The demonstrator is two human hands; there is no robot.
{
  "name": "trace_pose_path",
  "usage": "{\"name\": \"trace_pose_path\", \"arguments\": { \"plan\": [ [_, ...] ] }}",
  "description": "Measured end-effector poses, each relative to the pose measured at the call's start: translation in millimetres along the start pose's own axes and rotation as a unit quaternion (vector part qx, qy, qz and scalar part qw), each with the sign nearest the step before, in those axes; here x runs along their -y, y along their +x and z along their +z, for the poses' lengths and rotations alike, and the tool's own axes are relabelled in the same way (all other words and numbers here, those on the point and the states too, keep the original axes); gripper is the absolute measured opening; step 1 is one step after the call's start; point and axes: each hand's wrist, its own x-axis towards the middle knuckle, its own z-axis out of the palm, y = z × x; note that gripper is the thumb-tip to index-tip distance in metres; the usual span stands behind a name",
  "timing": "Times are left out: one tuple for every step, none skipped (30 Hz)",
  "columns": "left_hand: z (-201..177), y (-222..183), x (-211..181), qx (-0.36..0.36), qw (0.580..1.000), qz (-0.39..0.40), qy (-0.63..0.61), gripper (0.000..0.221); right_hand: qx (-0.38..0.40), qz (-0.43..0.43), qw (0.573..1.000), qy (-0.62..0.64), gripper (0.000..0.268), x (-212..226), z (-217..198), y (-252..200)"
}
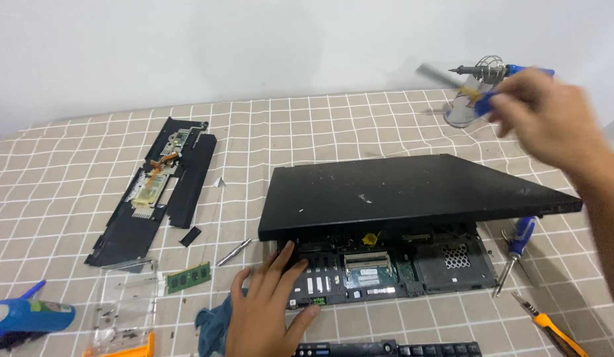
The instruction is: Disassembling a laptop keyboard and cleaning it using a small tool on a repair bench.
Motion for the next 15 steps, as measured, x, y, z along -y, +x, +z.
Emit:
{"name": "trace_pose_path", "arguments": {
  "plan": [
    [-5, 1, -3, 0.011, 1.000, -0.008, -0.010, 0.055, -0.037, 0.012, 0.997, 0.062, 0.009, 9, -14, -12],
    [-5, 0, -4, 0.009, 1.000, -0.007, -0.010, 0.055, -0.038, 0.011, 0.997, 0.062, 0.009, -5, -19, -21],
    [-6, 0, -5, 0.012, 1.000, -0.002, -0.007, 0.050, -0.052, -0.030, 0.992, 0.114, 0.010, -19, -23, -31],
    [-8, -1, -5, 0.013, 1.000, 0.004, -0.003, 0.046, -0.068, -0.071, 0.981, 0.167, 0.011, -32, -28, -40],
    [-10, 0, -6, 0.010, 1.000, 0.005, -0.002, 0.046, -0.070, -0.074, 0.981, 0.166, 0.011, -24, -33, -53],
    [-11, -1, -7, 0.009, 1.000, 0.006, -0.012, 0.045, -0.067, -0.031, 0.984, 0.163, 0.010, -16, -37, -67],
    [-13, -1, -8, 0.009, 1.000, 0.007, -0.021, 0.044, -0.064, 0.012, 0.985, 0.160, 0.013, -8, -42, -80],
    [-12, -2, -8, 0.006, 1.000, 0.006, -0.022, 0.044, -0.064, 0.009, 0.985, 0.160, 0.013, 7, -40, -94],
    [-12, -3, -8, -0.008, 1.000, 0.018, -0.015, 0.045, -0.040, -0.006, 0.980, 0.194, 0.012, 21, -37, -109],
    [-10, -4, -7, -0.024, 0.999, 0.029, -0.008, 0.046, -0.017, -0.022, 0.973, 0.228, 0.012, 36, -34, -123],
    [-10, -5, -7, -0.028, 0.999, 0.028, -0.008, 0.046, -0.017, -0.027, 0.973, 0.227, 0.012, 52, -30, -128],
    [-10, -6, -8, -0.036, 0.999, 0.032, -0.005, 0.045, 0.035, -0.074, 0.989, 0.123, 0.015, 67, -27, -133],
    [-9, -6, -8, -0.045, 0.998, 0.037, -0.001, 0.044, 0.086, -0.120, 0.989, 0.015, 0.022, 83, -24, -138],
    [-10, -6, -9, -0.047, 0.998, 0.035, -0.001, 0.044, 0.086, -0.123, 0.989, 0.015, 0.022, 88, -13, -138],
    [-11, -6, -9, -0.040, 0.999, 0.030, -0.006, 0.043, 0.047, -0.227, 0.973, 0.004, 0.014, 94, -2, -138]
  ]
}}
